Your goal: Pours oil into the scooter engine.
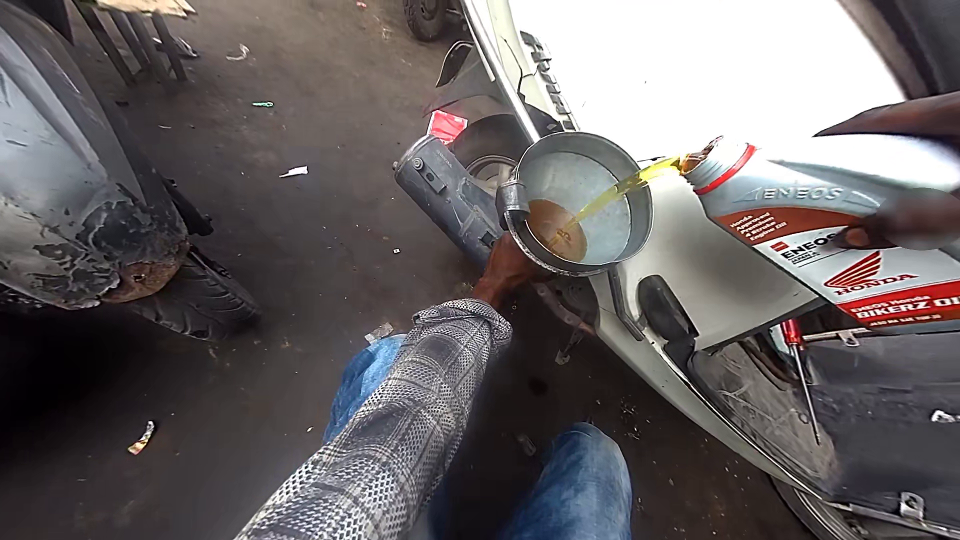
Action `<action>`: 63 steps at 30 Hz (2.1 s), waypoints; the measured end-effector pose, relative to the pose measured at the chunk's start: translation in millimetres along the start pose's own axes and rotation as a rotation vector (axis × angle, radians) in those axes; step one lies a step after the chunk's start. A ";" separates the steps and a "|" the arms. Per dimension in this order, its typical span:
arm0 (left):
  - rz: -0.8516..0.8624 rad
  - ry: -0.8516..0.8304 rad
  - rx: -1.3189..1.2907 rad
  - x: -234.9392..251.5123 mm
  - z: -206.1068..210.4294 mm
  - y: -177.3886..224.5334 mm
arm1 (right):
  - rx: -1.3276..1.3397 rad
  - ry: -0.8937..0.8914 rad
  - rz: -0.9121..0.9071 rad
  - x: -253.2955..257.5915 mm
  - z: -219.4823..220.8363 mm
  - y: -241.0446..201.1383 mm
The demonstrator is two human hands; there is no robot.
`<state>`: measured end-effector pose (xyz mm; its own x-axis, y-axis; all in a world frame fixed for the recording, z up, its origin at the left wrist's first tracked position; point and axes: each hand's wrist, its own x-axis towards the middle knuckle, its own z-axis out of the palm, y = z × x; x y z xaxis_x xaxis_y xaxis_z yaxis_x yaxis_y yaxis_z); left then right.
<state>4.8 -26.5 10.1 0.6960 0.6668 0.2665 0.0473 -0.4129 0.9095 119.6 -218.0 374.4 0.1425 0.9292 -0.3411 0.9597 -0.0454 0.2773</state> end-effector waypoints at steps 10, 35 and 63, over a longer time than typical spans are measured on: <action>0.185 0.088 -0.028 7.6 7.0 -26.0 | -0.032 -0.033 0.163 -0.1 -11.5 -15.1; 0.203 0.067 0.002 5.6 3.2 -22.9 | -0.215 -0.018 0.079 24.5 -7.9 -21.1; 0.327 0.177 -0.032 7.4 6.7 -28.3 | -0.126 0.023 0.125 29.4 5.8 -1.0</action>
<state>13.3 -14.0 -15.8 0.5361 0.6008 0.5930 -0.1817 -0.6039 0.7761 124.3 -192.8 358.9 0.2518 0.9272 -0.2772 0.8969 -0.1160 0.4268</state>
